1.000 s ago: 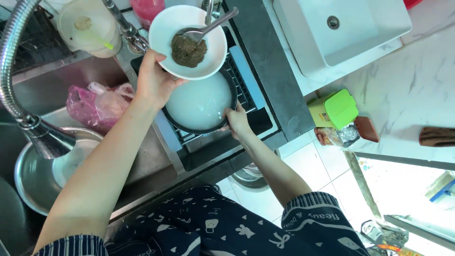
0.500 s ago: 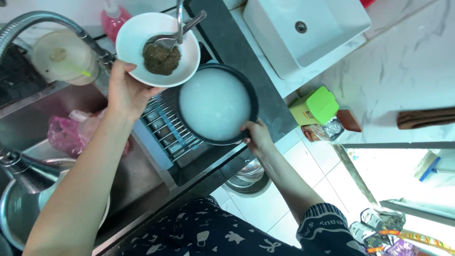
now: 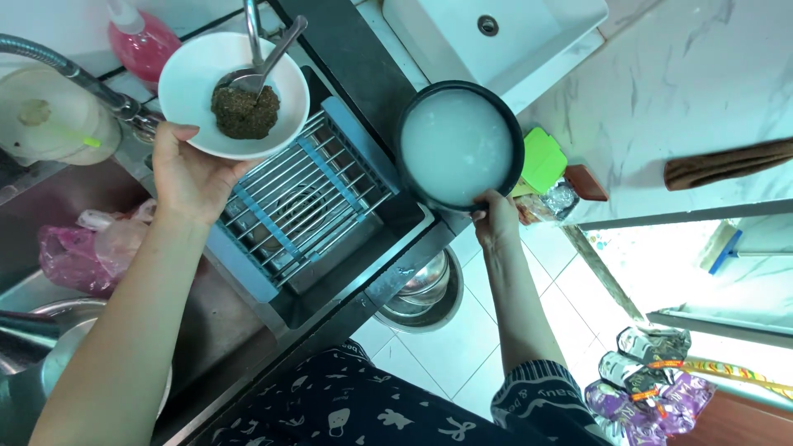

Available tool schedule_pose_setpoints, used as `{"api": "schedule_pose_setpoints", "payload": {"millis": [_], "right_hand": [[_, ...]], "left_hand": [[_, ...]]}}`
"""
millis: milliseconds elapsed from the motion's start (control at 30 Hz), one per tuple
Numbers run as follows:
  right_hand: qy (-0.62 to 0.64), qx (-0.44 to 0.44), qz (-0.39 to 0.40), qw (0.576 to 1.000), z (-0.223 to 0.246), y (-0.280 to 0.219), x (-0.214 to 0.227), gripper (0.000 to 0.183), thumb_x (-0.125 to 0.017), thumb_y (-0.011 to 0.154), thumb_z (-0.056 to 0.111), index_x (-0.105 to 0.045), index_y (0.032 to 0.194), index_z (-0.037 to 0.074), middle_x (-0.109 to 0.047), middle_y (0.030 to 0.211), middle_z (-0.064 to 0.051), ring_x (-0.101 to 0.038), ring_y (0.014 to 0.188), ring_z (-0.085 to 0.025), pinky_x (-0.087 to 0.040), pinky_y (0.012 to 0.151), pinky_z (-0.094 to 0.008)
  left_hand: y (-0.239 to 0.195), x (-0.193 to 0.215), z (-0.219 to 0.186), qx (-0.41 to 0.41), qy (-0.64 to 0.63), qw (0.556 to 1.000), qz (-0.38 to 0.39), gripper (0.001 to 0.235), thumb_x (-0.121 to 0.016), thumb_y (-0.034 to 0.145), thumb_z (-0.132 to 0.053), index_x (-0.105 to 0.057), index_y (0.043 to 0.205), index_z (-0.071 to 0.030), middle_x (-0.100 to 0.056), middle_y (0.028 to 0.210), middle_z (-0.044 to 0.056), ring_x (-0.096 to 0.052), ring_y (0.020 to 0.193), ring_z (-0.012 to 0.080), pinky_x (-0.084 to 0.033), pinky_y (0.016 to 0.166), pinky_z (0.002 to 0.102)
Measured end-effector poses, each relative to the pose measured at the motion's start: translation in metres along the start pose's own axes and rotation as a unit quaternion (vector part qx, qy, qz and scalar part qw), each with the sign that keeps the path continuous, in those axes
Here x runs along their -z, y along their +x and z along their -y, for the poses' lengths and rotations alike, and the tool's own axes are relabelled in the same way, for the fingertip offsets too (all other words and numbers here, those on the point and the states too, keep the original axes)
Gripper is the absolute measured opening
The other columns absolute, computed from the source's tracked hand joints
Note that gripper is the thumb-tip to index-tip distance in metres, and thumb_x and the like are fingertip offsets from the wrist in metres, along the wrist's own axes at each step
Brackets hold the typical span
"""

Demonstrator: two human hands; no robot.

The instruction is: Preparing a soup or broth base by mixing seasoning paste into a bowl of liquid using a spoon.

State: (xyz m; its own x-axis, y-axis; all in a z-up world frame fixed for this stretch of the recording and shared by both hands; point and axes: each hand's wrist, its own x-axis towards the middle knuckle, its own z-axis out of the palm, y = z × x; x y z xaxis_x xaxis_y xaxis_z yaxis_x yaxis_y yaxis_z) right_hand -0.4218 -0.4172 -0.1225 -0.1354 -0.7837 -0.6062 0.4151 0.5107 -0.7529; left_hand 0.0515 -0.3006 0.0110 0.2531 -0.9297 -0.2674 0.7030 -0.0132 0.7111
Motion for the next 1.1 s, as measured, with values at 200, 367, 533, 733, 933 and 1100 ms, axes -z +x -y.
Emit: {"api": "schedule_pose_setpoints", "payload": {"millis": [200, 367, 533, 733, 933, 1100], "right_hand": [[0.052, -0.023, 0.001, 0.998, 0.000, -0.004, 0.010, 0.025, -0.055, 0.085, -0.005, -0.051, 0.108, 0.005, -0.059, 0.090, -0.010, -0.059, 0.059, -0.018, -0.042, 0.039, -0.016], [0.070, 0.013, 0.011, 0.997, 0.003, -0.049, -0.011, 0.039, -0.067, 0.091, 0.013, -0.051, 0.127, 0.012, -0.063, 0.104, -0.012, -0.065, 0.080, -0.022, -0.056, 0.056, -0.020], [0.075, 0.074, 0.175, 0.979, -0.033, -0.140, -0.068, 0.055, -0.069, 0.093, 0.018, -0.044, 0.139, 0.004, -0.058, 0.121, -0.015, -0.066, 0.117, -0.029, -0.058, 0.097, -0.041], [-0.161, 0.163, 0.283, 0.931, -0.019, -0.092, -0.201, 0.047, -0.056, 0.102, 0.035, -0.056, 0.143, 0.013, -0.062, 0.142, -0.006, -0.063, 0.127, -0.021, -0.055, 0.099, -0.039], [-0.230, 0.254, 0.365, 0.866, -0.036, 0.050, -0.342, 0.061, -0.041, 0.105, 0.056, -0.052, 0.152, 0.020, -0.047, 0.159, -0.003, -0.048, 0.139, -0.021, -0.035, 0.114, -0.041], [-0.202, 0.178, 0.439, 0.857, -0.106, 0.097, -0.375, 0.063, -0.041, 0.104, 0.058, -0.056, 0.150, 0.018, -0.058, 0.152, -0.003, -0.057, 0.109, -0.022, -0.045, 0.100, -0.039]], "left_hand": [[0.001, 0.001, 0.014, -0.019, -0.010, 0.999, 0.042, 0.073, -0.056, 0.092, -0.036, -0.038, 0.156, -0.006, -0.046, 0.156, 0.017, -0.053, 0.142, 0.0373, -0.055, 0.110, 0.055], [0.001, -0.006, 0.025, -0.020, -0.033, 0.999, 0.010, 0.074, -0.057, 0.089, -0.036, -0.040, 0.155, -0.008, -0.051, 0.151, 0.016, -0.058, 0.142, 0.0359, -0.054, 0.106, 0.053], [0.005, 0.015, 0.039, -0.031, -0.035, 0.999, 0.005, 0.072, -0.058, 0.085, -0.035, -0.042, 0.151, -0.010, -0.051, 0.149, 0.016, -0.056, 0.137, 0.0363, -0.056, 0.105, 0.055], [0.007, 0.025, 0.056, 0.013, -0.040, 0.997, -0.064, 0.071, -0.057, 0.080, -0.035, -0.043, 0.145, -0.010, -0.055, 0.143, 0.016, -0.060, 0.129, 0.0349, -0.053, 0.105, 0.055], [0.006, 0.021, 0.054, 0.025, -0.056, 0.995, -0.080, 0.070, -0.056, 0.080, -0.034, -0.043, 0.144, -0.008, -0.056, 0.141, 0.015, -0.061, 0.126, 0.0343, -0.053, 0.103, 0.055], [0.010, 0.027, 0.055, 0.017, -0.062, 0.995, -0.082, 0.067, -0.058, 0.081, -0.034, -0.047, 0.141, -0.006, -0.057, 0.139, 0.016, -0.062, 0.125, 0.0348, -0.053, 0.102, 0.057]]}}
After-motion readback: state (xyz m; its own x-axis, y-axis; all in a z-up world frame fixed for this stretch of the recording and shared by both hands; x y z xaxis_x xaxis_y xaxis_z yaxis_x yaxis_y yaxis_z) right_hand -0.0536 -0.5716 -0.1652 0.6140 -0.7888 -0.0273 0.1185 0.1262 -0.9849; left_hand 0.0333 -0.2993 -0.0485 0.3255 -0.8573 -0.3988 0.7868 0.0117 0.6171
